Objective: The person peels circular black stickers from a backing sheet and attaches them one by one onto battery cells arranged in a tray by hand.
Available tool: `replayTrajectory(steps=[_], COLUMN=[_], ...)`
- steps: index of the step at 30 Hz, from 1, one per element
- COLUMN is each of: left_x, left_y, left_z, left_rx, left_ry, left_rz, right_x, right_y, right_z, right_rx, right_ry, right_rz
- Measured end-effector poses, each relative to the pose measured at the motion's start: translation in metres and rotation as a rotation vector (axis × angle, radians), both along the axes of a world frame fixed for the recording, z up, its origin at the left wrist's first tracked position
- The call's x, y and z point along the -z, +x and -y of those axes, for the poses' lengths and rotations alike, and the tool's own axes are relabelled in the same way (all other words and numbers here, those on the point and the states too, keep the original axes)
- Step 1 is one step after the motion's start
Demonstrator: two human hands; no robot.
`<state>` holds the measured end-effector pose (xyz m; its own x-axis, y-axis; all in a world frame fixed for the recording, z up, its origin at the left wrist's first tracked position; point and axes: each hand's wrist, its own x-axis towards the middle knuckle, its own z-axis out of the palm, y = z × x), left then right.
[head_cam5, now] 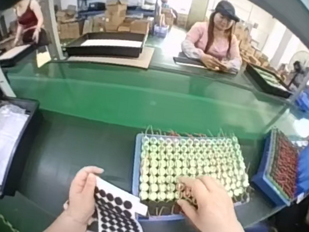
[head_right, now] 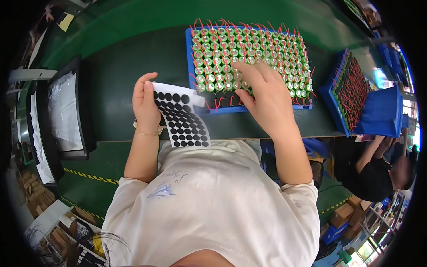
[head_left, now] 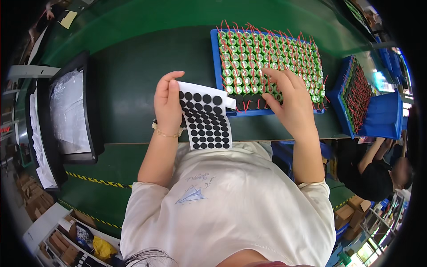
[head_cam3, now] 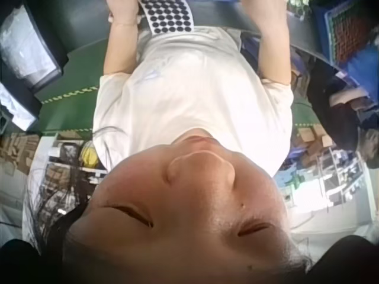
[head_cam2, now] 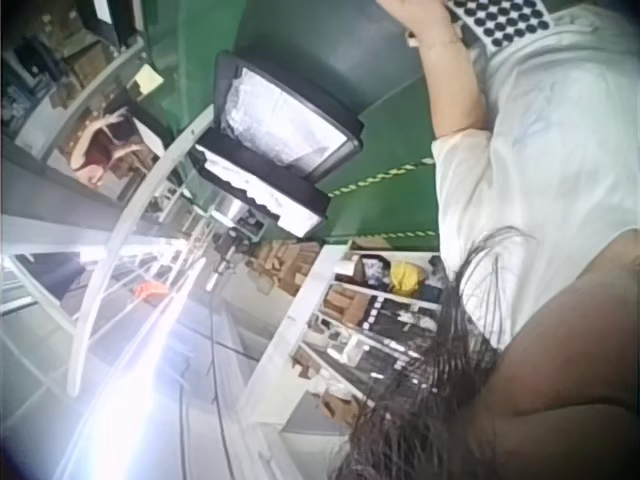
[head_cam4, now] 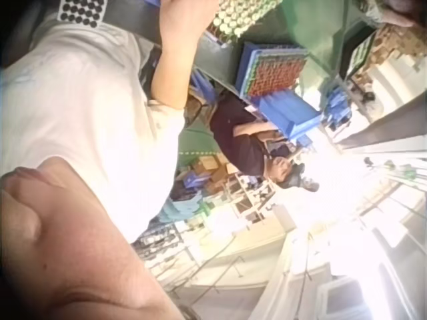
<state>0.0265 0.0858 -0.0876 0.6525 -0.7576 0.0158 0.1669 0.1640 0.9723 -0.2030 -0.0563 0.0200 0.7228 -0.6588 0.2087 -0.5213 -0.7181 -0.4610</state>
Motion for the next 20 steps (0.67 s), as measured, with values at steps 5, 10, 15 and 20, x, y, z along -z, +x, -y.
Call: replayTrajectory(steps=[5,10,15,20], left_x=[-0.027,-0.063,-0.113,-0.197], left_y=[-0.024,-0.049,-0.029,0.092], left_z=[-0.003,-0.021,-0.017,-0.029], left_rx=[0.07,0.216,0.285,0.159], left_ry=[0.023,-0.077,-0.129,-0.664], left_rz=[0.303,0.368,0.629,0.765], right_x=[0.018,0.03,0.025,0.031], right_y=[-0.009,-0.005,-0.011,-0.025], right_z=[-0.014,-0.045,-0.046,-0.038], right_rx=[-0.211,-0.446,-0.517,-0.513], right_ry=[-0.056,-0.012,0.072,0.064], right_rz=[0.25,0.362,0.487,0.533])
